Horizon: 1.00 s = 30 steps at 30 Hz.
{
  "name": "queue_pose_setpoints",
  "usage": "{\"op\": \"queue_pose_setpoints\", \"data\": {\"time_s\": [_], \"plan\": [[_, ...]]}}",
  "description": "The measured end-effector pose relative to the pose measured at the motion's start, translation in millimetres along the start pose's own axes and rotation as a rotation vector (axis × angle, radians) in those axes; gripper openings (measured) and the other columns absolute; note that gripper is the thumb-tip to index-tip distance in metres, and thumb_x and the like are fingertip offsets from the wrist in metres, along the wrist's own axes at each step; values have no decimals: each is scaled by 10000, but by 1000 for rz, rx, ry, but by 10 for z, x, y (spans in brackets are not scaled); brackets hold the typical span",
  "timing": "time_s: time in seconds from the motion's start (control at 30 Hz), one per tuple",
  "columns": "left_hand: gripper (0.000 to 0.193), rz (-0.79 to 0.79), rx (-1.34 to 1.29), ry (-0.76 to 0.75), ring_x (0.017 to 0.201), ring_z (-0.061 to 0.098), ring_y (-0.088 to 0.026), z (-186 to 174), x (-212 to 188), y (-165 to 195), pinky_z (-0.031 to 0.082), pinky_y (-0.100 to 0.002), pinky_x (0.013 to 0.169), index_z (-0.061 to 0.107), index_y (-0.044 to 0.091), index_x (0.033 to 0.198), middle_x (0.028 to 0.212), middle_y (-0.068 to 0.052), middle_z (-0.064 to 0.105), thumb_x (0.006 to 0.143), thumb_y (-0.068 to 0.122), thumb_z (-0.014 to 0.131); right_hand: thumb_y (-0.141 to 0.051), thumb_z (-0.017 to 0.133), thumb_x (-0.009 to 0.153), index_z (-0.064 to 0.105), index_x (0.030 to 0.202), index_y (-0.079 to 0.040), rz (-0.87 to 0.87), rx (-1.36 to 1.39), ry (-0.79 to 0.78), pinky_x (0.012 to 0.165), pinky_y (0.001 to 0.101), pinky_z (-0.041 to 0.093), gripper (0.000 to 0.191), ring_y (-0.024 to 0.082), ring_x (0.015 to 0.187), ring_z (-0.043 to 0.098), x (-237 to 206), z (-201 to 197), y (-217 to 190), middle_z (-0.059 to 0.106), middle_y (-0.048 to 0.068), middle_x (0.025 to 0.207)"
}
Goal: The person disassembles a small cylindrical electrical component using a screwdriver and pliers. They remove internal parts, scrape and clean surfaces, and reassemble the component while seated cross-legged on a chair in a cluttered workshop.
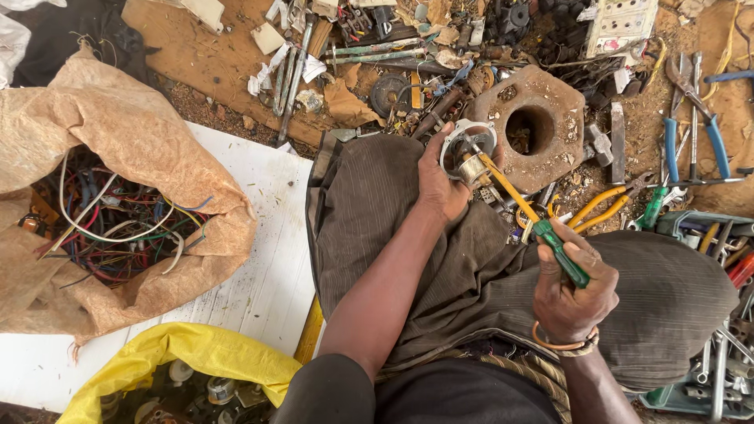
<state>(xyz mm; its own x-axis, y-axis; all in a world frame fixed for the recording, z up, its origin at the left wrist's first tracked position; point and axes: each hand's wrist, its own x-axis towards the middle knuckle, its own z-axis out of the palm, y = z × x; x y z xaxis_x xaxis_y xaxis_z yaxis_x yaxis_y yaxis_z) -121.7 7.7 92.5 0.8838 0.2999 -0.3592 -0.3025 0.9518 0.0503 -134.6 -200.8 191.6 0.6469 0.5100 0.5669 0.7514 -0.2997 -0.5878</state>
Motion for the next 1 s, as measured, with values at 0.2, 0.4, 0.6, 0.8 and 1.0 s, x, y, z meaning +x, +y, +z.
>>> {"op": "queue_pose_setpoints", "data": {"time_s": [0.2,0.4,0.6,0.8,1.0], "plan": [[559,2,0,-10,993,719,-343,-15,25,9,601,-498,936,661,-65,1171,1089,-232,703,1000,463,591,-137,736,1049,439,1168,-14,45,-27,-49,862,295,638,343,289,1097,757,34,-74,82,730,257,1220],[544,-7,0,-4,1013,718,-322,-31,18,6,597,-491,948,667,-64,1156,1108,-223,705,1004,452,591,-161,751,1075,439,1166,-24,50,9,-66,902,296,643,352,284,1128,754,-18,-135,221,730,243,1198],[499,38,139,42,956,726,-276,-47,34,-2,599,-425,894,705,7,1134,1095,-194,711,993,475,604,-191,711,1051,514,1170,-2,-31,-99,-74,658,261,578,298,182,874,741,73,-119,246,774,239,1132],[416,84,242,93,990,711,-210,-114,56,-16,558,-328,898,727,89,1022,1057,-80,747,969,492,641,-258,578,1137,594,1172,35,293,-251,-306,518,239,541,295,128,715,721,276,-381,60,729,100,826],[373,61,213,132,1029,658,-166,-184,107,23,475,-340,875,730,120,1006,1090,-43,728,990,482,642,-269,609,1197,629,1164,26,-49,-274,-289,546,235,540,298,159,738,697,394,-281,81,732,150,952]]}}
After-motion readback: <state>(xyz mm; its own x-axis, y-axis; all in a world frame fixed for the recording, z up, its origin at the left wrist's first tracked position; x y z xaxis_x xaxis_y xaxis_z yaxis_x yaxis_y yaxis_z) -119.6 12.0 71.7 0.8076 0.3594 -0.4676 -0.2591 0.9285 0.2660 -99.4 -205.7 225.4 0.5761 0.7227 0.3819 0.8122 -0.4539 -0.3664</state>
